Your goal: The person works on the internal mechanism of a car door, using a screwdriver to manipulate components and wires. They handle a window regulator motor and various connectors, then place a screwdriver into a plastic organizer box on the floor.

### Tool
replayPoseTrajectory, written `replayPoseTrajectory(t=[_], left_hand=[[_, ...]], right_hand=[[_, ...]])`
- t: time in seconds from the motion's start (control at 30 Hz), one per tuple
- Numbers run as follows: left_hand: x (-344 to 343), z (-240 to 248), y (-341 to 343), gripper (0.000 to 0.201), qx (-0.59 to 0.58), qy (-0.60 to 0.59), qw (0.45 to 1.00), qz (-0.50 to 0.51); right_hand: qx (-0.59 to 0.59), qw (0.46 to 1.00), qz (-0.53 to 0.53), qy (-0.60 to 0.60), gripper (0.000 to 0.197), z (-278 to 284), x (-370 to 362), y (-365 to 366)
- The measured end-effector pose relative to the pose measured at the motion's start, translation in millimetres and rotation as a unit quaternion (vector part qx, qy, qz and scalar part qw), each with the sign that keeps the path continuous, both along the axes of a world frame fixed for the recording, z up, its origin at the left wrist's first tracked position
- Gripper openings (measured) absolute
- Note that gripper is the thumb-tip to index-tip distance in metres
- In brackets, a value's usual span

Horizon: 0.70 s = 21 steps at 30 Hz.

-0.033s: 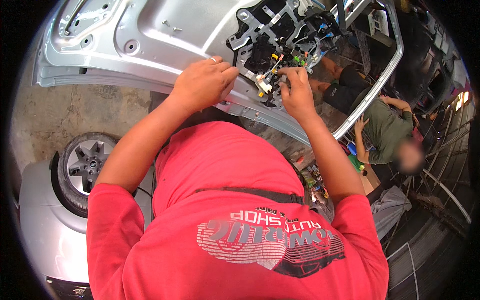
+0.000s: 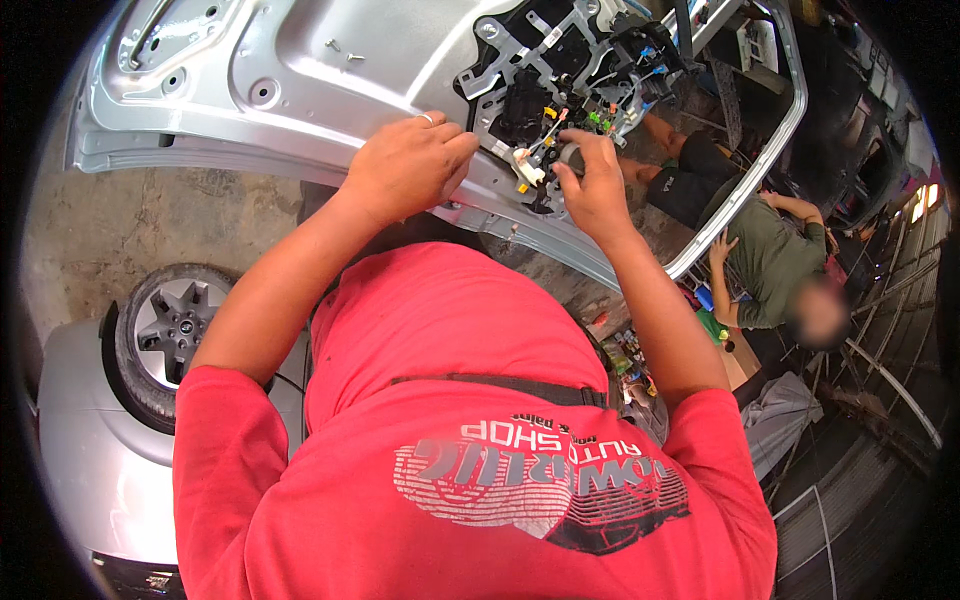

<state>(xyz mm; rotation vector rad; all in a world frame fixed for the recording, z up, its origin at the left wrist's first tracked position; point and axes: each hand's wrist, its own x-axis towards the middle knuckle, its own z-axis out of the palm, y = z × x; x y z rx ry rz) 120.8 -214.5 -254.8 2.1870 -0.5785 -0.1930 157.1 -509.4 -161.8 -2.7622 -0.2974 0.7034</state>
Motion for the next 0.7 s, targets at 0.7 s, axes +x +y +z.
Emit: replayPoseTrajectory(t=[0.7], left_hand=[[2.4, 3.0, 1.5, 0.016, 0.018, 0.01, 1.0, -0.013]], right_hand=[[-0.146, 0.975, -0.13, 0.109, 0.035, 3.9, 12.9, 14.5]])
